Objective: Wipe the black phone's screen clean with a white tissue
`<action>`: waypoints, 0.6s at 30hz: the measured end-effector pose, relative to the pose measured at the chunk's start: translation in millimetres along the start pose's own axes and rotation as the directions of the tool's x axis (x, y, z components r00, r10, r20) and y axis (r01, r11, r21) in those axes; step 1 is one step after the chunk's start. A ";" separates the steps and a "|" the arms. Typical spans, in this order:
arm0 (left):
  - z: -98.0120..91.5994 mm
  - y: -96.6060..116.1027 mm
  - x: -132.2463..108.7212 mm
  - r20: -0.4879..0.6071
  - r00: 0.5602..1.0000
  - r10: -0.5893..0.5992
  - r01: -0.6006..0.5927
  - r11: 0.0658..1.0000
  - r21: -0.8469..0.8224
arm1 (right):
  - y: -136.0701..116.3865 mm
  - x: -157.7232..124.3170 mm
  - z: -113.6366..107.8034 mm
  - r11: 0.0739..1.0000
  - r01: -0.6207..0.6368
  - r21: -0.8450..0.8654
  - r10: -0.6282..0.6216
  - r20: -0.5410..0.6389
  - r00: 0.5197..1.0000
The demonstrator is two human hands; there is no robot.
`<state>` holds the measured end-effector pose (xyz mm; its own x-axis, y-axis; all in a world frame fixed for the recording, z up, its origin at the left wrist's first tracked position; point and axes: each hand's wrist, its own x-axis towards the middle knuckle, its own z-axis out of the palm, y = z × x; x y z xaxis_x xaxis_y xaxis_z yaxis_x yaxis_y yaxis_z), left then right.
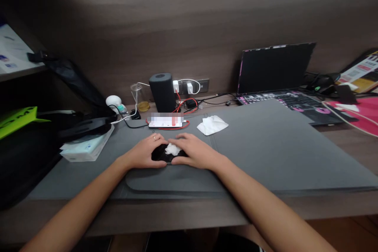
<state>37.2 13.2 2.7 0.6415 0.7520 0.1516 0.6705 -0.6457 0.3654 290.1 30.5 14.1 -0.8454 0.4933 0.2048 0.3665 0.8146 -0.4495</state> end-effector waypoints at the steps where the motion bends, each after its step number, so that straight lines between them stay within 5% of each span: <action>1: 0.2 -0.1 -0.1 0.000 1.000 0.000 0.000 1.000 -0.002 | 0.1 -0.3 -0.3 1.000 0.000 0.004 0.000 0.001 1.000; 5: 0.3 0.2 -0.4 -0.003 1.000 0.009 -0.009 1.000 -0.020 | -1.2 -0.1 1.4 0.995 0.092 0.035 -0.094 0.073 0.993; 10: -0.3 0.7 0.3 -0.001 1.000 -0.005 0.005 1.000 -0.008 | 1.5 -1.2 -0.1 1.000 -0.005 0.009 0.004 0.040 0.999; 18: -1.0 0.8 -0.1 -0.007 1.000 0.006 -0.006 1.000 -0.021 | -8.2 3.8 3.4 0.998 0.053 0.030 -0.056 0.115 0.992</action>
<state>37.3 12.7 3.9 0.6428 0.7490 0.1607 0.6585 -0.6474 0.3837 282.6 24.7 15.6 -0.9037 0.4083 0.1286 0.3092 0.8303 -0.4637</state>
